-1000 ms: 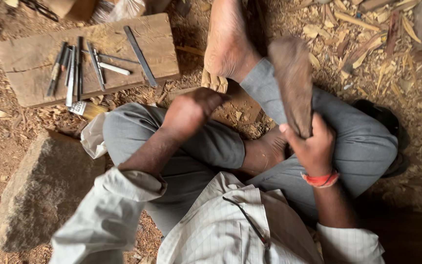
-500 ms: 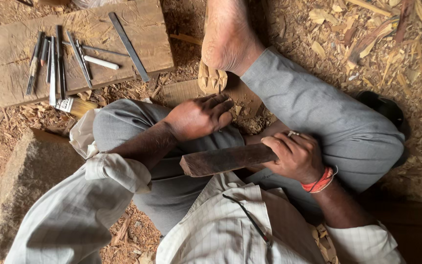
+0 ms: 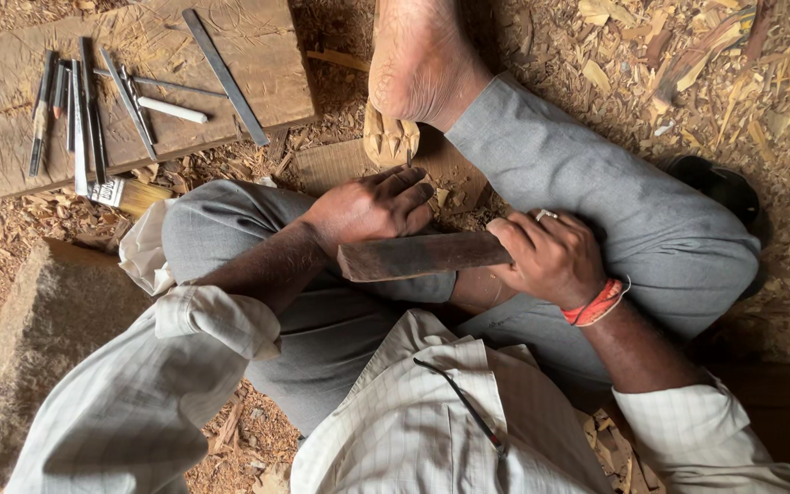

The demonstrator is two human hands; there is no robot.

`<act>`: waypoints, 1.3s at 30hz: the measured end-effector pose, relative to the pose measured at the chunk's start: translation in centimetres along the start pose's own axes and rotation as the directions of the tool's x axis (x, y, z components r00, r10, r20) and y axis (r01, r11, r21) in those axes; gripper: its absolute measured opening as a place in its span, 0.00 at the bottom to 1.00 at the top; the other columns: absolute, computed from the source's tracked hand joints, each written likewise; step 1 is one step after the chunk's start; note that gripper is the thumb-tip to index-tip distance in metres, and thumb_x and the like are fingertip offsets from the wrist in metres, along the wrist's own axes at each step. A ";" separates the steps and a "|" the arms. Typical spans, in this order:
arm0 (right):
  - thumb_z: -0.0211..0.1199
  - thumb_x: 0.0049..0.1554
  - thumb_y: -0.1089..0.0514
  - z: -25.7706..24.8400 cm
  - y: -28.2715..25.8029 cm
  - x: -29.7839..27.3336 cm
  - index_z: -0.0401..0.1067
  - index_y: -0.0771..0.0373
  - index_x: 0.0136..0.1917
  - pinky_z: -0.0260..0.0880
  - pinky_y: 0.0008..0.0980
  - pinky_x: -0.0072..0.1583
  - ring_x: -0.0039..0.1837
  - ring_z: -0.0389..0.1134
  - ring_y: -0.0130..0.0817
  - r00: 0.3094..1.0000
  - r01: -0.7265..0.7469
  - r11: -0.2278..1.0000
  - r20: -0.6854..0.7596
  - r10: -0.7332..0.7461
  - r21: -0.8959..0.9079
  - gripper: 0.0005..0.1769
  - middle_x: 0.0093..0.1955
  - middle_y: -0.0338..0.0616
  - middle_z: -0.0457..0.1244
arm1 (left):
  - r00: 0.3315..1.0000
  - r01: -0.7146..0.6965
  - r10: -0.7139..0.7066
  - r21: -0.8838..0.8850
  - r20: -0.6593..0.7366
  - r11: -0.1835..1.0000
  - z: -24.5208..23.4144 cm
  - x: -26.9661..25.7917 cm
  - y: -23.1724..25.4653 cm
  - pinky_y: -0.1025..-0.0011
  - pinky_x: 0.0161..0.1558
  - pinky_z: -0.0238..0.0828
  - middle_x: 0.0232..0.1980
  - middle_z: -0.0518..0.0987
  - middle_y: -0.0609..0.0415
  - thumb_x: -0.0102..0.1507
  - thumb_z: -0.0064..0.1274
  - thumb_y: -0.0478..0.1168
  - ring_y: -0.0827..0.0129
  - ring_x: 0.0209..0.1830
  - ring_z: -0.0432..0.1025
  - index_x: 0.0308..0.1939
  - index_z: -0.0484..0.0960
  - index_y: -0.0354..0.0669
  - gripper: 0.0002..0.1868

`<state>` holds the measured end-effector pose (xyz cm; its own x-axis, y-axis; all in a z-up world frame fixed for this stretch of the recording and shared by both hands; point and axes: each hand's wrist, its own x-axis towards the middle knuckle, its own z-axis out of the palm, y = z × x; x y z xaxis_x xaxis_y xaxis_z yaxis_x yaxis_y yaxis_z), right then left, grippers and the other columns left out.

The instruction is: The person is sitting on the floor carving a small wooden object. They use a chisel and a wooden mallet to shape the wood, which is held between their feet. The person repeatedly strikes the chisel with the mallet to remove wood shavings.

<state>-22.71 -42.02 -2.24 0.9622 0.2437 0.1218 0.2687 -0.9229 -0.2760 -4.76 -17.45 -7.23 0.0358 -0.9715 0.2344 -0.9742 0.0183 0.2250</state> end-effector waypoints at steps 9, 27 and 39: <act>0.76 0.49 0.48 0.6 -0.8 0.0 0.71 0.61 0.55 0.73 0.40 0.47 0.45 0.72 0.44 1.000 -0.027 0.999 -0.009 0.027 0.032 0.26 0.49 0.49 0.69 | 1.000 -0.018 0.018 -0.054 0.002 0.998 -0.1 0.7 -0.2 0.62 0.60 0.75 0.52 0.79 0.47 0.63 0.50 0.44 0.52 0.62 0.74 0.44 0.80 0.42 0.12; 0.77 0.52 0.50 2.7 -1.4 0.6 0.67 0.64 0.54 0.73 0.44 0.48 0.47 0.73 0.48 0.998 0.007 0.970 -0.069 0.010 0.243 0.25 0.46 0.50 0.68 | 0.997 0.082 -0.082 -0.058 -0.002 0.995 -0.5 0.6 -0.2 0.66 0.47 0.79 0.57 0.78 0.49 0.66 0.49 0.42 0.57 0.63 0.74 0.51 0.77 0.42 0.12; 0.77 0.49 0.49 1.8 -1.1 0.1 0.68 0.62 0.51 0.73 0.43 0.47 0.45 0.72 0.47 0.997 -0.017 0.945 -0.070 0.043 0.326 0.25 0.45 0.48 0.68 | 0.994 0.073 -0.063 0.110 -0.093 0.991 0.1 0.1 -0.2 0.65 0.61 0.78 0.63 0.78 0.50 0.65 0.51 0.40 0.56 0.70 0.71 0.52 0.80 0.46 0.12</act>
<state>-22.79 -40.44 -3.66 0.9672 0.1825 0.1768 0.2519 -0.7795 -0.5736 -4.62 -17.56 -7.33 0.1176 -0.9446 0.3064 -0.9876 -0.0789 0.1358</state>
